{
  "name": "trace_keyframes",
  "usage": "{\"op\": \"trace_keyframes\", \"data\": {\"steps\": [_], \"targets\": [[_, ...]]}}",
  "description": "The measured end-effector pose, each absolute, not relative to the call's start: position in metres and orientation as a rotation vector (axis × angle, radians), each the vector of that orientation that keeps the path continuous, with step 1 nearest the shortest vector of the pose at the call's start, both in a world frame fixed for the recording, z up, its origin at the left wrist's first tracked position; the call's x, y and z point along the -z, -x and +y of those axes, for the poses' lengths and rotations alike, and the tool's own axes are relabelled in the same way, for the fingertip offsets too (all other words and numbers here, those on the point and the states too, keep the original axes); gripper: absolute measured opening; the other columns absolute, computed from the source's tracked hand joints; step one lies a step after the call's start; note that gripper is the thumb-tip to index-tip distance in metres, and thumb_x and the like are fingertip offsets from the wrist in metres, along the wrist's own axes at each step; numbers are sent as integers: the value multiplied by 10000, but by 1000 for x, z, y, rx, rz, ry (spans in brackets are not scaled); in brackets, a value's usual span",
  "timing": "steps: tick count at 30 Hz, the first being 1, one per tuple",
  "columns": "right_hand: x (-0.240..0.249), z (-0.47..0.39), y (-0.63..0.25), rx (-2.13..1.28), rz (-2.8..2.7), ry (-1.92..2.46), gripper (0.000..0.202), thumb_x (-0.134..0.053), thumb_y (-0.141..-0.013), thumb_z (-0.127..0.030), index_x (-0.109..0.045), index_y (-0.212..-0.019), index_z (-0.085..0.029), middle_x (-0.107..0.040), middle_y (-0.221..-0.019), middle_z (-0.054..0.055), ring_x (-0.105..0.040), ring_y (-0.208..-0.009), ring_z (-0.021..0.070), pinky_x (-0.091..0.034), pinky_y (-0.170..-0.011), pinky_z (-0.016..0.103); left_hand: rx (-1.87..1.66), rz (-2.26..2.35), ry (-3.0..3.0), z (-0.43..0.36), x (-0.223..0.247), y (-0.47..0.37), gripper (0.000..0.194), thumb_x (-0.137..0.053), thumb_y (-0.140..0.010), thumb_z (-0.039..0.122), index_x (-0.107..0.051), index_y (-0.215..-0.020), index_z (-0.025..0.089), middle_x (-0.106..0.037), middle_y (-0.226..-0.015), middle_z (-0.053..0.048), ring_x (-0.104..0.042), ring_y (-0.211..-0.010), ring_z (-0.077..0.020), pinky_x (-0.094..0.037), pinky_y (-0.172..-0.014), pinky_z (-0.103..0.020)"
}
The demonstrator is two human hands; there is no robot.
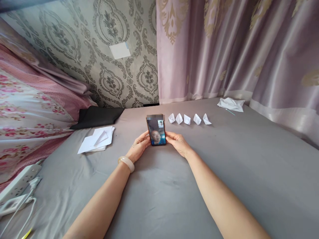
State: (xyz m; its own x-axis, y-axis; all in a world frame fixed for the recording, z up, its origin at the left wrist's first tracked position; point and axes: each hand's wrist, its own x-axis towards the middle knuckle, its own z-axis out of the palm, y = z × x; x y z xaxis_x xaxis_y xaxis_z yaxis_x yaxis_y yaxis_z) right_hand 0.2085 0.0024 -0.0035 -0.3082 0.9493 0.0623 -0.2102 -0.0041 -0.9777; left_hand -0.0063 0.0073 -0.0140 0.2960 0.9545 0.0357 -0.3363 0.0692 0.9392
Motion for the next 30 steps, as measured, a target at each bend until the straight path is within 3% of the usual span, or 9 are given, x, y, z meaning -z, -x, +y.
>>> {"op": "trace_keyframes", "data": {"steps": [17, 30], "targets": [[9, 6, -209, -1495, -1317, 836, 420, -713, -770, -329, -689, -1188, -292, -671, -1269, 8, -553, -1263, 258, -320, -1147, 463, -1119, 773, -1069, 8, 14, 7, 612, -750, -773, 394, -577, -1337, 230, -718, -1123, -84, -642, -1069, -242, -416, -1036, -418], [13, 7, -208, -1530, -1202, 844, 433, -730, -780, -458, -698, -1174, -280, -692, -1229, 21, -620, -1175, 258, -384, -1112, 472, -1123, 791, -1054, 7, 10, 6, 601, -767, -755, 386, -599, -1308, 222, -727, -1088, -79, -648, -1045, -237, -426, -1025, -422]]}}
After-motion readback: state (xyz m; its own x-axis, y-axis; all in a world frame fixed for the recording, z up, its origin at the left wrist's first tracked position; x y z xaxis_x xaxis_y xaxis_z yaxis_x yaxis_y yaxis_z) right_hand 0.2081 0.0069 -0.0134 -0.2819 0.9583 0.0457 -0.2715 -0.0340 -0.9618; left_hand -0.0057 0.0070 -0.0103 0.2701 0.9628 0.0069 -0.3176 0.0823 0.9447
